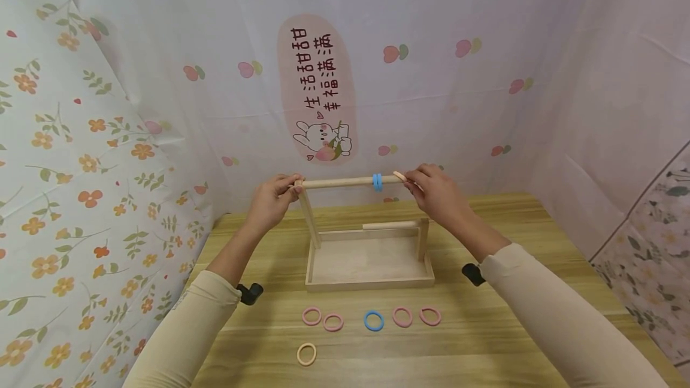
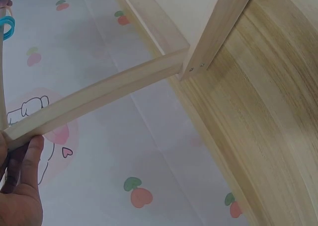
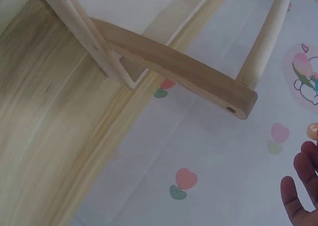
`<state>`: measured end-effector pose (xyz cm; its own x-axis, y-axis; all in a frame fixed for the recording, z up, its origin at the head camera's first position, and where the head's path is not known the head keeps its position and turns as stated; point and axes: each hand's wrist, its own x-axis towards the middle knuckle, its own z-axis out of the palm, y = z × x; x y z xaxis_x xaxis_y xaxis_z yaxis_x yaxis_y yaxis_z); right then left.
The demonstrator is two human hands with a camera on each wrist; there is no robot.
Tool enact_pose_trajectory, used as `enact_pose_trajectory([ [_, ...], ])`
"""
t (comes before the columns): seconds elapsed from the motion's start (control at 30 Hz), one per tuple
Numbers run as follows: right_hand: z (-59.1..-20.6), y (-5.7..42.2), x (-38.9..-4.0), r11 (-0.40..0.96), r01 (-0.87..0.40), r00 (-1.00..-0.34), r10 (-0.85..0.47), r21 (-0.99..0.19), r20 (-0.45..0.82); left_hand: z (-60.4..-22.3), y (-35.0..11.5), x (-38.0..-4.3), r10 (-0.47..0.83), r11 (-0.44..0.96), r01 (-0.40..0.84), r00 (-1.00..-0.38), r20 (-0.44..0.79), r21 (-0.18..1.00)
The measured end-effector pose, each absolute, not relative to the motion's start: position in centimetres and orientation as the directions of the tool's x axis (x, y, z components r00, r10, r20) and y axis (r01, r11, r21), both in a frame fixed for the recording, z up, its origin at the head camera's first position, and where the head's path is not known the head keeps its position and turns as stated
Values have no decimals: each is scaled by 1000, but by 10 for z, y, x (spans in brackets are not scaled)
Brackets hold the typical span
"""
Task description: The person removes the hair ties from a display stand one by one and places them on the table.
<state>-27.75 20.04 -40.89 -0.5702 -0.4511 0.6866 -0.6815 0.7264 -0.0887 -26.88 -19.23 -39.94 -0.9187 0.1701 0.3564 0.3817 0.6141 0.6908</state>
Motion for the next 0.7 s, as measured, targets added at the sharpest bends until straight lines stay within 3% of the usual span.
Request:
enact_pose_trajectory([
  [0.33,-409,207,-274,738,-664,-605,-439,-116,665,-400,-192,-268,168,615,381,-918,358,690],
  [0.7,-417,210,-273,725,-683,-567,-455,-84,686,-401,-193,-270,170,610,391,-914,368,689],
])
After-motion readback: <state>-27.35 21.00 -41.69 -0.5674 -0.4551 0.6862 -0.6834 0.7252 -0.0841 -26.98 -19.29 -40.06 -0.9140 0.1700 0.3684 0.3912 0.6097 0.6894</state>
